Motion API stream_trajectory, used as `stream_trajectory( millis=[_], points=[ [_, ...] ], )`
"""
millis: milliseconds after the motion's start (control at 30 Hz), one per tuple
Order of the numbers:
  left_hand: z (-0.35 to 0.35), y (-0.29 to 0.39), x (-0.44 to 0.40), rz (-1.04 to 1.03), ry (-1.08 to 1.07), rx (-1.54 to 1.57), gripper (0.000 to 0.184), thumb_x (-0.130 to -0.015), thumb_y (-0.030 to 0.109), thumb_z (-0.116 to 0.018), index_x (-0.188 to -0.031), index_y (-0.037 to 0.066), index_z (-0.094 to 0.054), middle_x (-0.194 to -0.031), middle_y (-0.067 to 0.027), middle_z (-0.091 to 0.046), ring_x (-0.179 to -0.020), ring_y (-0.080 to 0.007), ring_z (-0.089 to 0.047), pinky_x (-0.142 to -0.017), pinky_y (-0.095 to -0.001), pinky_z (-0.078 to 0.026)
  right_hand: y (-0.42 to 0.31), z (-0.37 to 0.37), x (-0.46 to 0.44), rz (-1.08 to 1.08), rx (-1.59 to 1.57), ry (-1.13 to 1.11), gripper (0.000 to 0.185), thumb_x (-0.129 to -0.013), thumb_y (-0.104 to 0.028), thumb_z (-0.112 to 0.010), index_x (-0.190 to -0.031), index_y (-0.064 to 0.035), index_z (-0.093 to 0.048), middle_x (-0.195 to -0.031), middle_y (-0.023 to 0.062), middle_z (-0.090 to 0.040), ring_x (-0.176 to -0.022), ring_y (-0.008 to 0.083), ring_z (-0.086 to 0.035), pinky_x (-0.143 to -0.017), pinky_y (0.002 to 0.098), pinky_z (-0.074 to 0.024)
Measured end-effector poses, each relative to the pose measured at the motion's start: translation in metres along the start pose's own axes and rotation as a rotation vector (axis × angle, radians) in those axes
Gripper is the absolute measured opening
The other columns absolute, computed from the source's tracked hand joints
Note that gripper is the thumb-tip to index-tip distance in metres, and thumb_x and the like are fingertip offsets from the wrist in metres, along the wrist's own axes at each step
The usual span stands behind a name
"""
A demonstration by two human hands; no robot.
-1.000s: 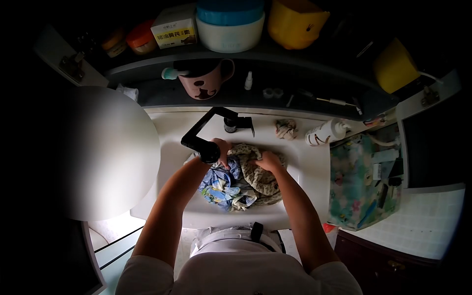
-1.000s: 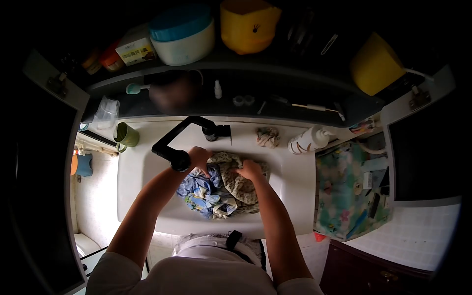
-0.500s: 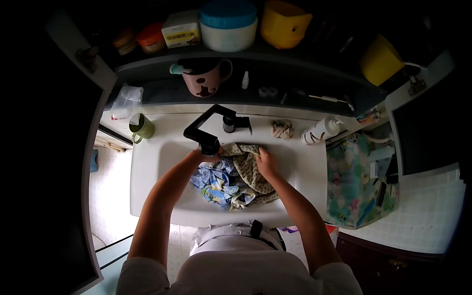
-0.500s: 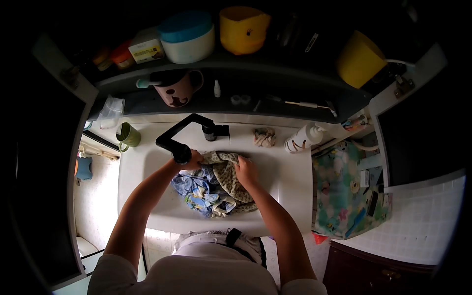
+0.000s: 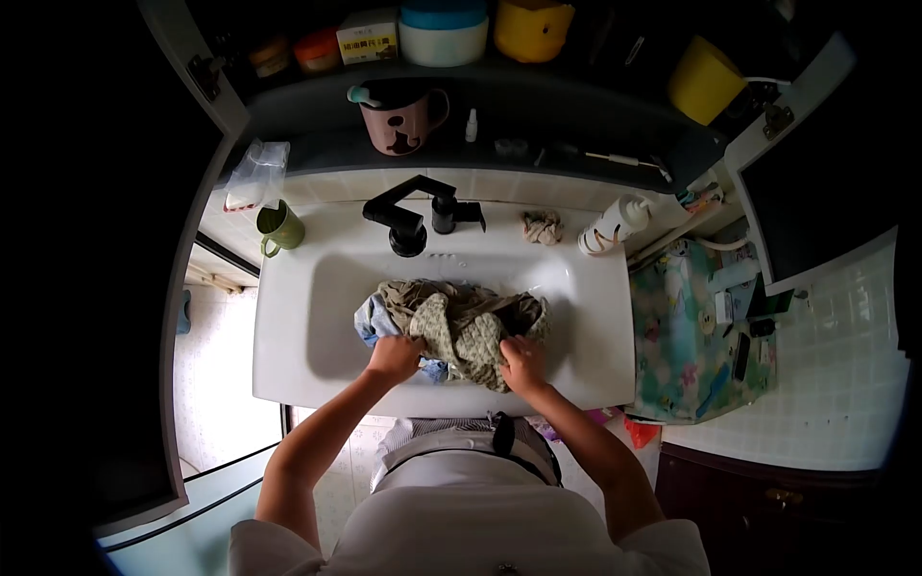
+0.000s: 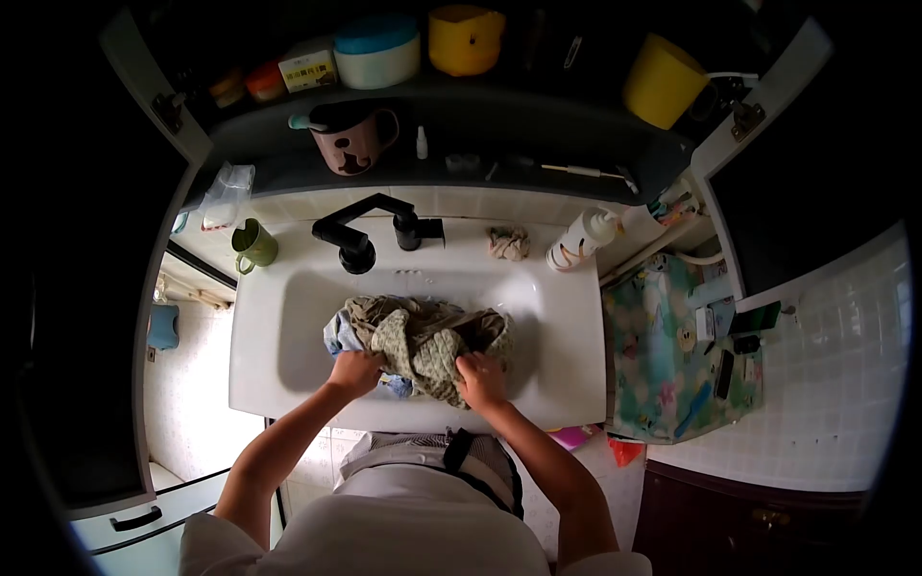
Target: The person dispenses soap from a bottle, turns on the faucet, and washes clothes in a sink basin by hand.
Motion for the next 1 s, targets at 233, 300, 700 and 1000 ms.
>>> stream_trajectory(
  millis=[233,300,700,1000],
  points=[
    [0.016,0.008,0.004,0.061,-0.213,0.084,0.009,-0.078,0.017,-0.054,-0.082,0.013,-0.062,-0.069,-0.009,-0.065,-0.066,-0.0308,-0.064,-0.058,-0.0441,-0.049,0.002,-0.011,0.016,-0.073,-0.01,-0.158,0.031,-0.073,-0.019,-0.069,-0.092,-0.0009,-0.053,-0.097,0.0182,-0.054,-0.088,0.0347,-0.054,-0.071,0.0451,-0.0456],
    [0.045,0.0,-0.01,0.089,-0.021,0.169,0.01,-0.08,0.021,-0.054,-0.079,0.014,-0.061,-0.069,-0.008,-0.064,-0.065,-0.031,-0.064,-0.058,-0.0446,-0.048,-0.003,0.001,0.005,-0.137,-0.085,-0.349,0.034,-0.079,-0.028,-0.067,-0.095,-0.0014,-0.053,-0.101,0.0186,-0.054,-0.095,0.0353,-0.053,-0.074,0.0437,-0.0463],
    [-0.022,-0.006,-0.06,0.152,0.213,0.081,0.075,-0.085,0.057,-0.048,-0.142,0.011,-0.033,-0.151,-0.019,-0.014,-0.142,-0.0355,-0.002,-0.108,-0.0608,0.001,0.023,-0.092,-0.04,-0.221,0.055,-0.332,0.091,-0.084,-0.066,-0.045,-0.146,-0.0065,-0.016,-0.15,0.0234,-0.014,-0.138,0.0419,-0.012,-0.106,0.0618,-0.0149],
    [-0.033,-0.005,-0.042,0.026,-0.103,0.081,0.138,-0.043,0.068,-0.077,-0.149,0.016,-0.005,-0.151,-0.0244,0.007,-0.139,-0.0436,0.01,-0.099,-0.0726,0.001,0.025,-0.106,-0.026,-0.111,0.1,-0.529,0.146,-0.047,-0.078,-0.069,-0.146,-0.0033,0.008,-0.149,0.0267,0.01,-0.139,0.0443,0.006,-0.105,0.0654,-0.0109]
  ],
)
Point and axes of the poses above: each hand's wrist, its own x-axis away from the middle knuckle, its own z-axis out of the back of the hand, y = z × x, the point moved 6 cm from there along -x, towards the middle knuckle
